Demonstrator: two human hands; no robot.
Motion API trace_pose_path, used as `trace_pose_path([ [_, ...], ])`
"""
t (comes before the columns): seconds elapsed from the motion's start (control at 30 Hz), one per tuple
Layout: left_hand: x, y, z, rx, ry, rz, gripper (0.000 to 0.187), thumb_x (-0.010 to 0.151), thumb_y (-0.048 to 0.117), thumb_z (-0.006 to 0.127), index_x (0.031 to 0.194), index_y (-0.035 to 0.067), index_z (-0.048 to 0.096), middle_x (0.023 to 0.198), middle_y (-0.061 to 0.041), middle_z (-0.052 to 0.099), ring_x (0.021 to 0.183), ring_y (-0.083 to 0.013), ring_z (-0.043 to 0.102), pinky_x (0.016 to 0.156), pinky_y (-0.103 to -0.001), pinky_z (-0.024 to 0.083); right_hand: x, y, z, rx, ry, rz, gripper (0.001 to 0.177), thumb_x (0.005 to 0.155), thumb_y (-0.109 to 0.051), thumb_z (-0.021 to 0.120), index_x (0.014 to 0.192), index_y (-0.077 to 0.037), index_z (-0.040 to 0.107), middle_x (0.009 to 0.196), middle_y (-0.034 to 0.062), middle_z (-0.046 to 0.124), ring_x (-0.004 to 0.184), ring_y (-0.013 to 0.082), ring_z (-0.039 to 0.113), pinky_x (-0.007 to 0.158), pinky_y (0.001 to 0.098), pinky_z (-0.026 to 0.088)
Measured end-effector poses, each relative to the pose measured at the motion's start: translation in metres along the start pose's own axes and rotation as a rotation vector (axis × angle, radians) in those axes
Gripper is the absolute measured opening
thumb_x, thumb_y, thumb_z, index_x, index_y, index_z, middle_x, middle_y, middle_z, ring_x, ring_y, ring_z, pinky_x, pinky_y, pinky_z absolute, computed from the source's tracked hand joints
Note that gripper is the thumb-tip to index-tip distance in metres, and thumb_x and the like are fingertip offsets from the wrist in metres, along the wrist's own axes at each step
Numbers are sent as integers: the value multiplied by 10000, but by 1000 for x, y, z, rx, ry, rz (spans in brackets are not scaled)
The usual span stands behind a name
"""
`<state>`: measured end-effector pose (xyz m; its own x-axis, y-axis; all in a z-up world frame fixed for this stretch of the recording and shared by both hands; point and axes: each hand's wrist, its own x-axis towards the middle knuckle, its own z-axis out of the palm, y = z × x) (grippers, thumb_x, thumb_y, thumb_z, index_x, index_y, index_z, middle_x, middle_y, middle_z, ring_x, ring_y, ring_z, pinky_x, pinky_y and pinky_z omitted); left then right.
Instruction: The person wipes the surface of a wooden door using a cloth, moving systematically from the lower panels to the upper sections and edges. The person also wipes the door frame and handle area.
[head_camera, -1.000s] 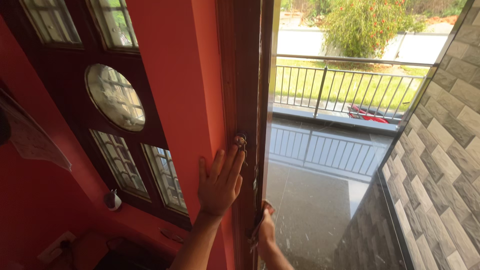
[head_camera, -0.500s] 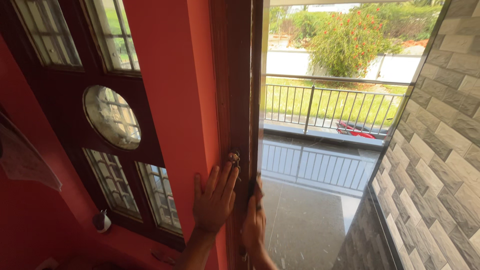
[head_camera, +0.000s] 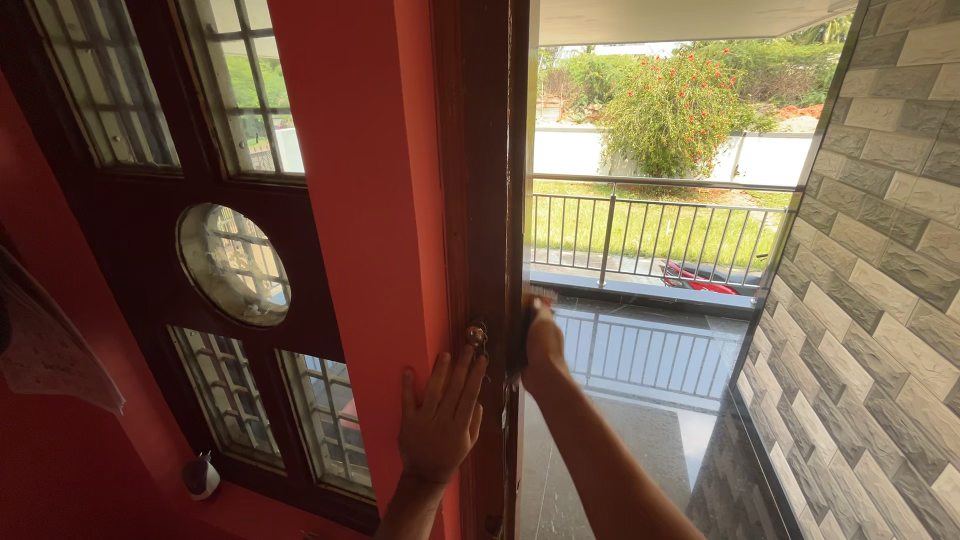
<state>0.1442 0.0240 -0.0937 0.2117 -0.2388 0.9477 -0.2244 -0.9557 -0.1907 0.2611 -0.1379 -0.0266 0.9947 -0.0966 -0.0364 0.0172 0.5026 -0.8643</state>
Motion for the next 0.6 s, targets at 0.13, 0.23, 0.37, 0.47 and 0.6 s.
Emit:
trace_pose_path([
  [0.13, -2, 2, 1, -13, 10, -6, 494, 996, 268, 539, 1485, 197, 554, 1543, -4, 537, 1444, -231, 441, 1191, -630, 295, -59, -52, 43, -266, 35, -395, 552, 1064, -412, 360, 1384, -14, 569, 1246, 185, 676, 1132, 251, 640, 987, 370, 490],
  [0.23, -2, 1, 4, -13, -1, 8, 496, 979, 251, 542, 1470, 195, 575, 1507, 0, 552, 1412, -226, 457, 1192, -652, 284, -104, -31, 46, -476, 58, -576, 577, 1065, -385, 362, 1506, -34, 482, 1427, 183, 623, 1298, 253, 595, 1086, 361, 444],
  [0.37, 2, 1, -4, -66, 3, 11, 455, 1001, 273, 565, 1441, 159, 578, 1538, -35, 545, 1455, -250, 459, 1200, -654, 281, -136, 25, 17, -539, -106, -890, 563, 1083, -225, 325, 1609, -25, 295, 1731, 147, 221, 1593, 265, 209, 1254, 360, 216],
  [0.47, 11, 3, -18, -92, -2, -4, 485, 981, 237, 572, 1456, 142, 591, 1546, -45, 542, 1464, -263, 453, 1205, -646, 283, -138, 59, -18, -603, -131, -728, 547, 1064, -191, 316, 1594, -58, 322, 1727, 100, 190, 1592, 234, 170, 1257, 334, 207],
  [0.6, 20, 9, -45, -185, -44, -53, 500, 945, 177, 580, 1442, 132, 590, 1538, -79, 547, 1482, -276, 441, 1223, -654, 273, -125, 95, -60, -717, -108, -658, 512, 1109, -227, 339, 1570, -22, 426, 1439, 258, 443, 1297, 355, 437, 1031, 406, 375],
])
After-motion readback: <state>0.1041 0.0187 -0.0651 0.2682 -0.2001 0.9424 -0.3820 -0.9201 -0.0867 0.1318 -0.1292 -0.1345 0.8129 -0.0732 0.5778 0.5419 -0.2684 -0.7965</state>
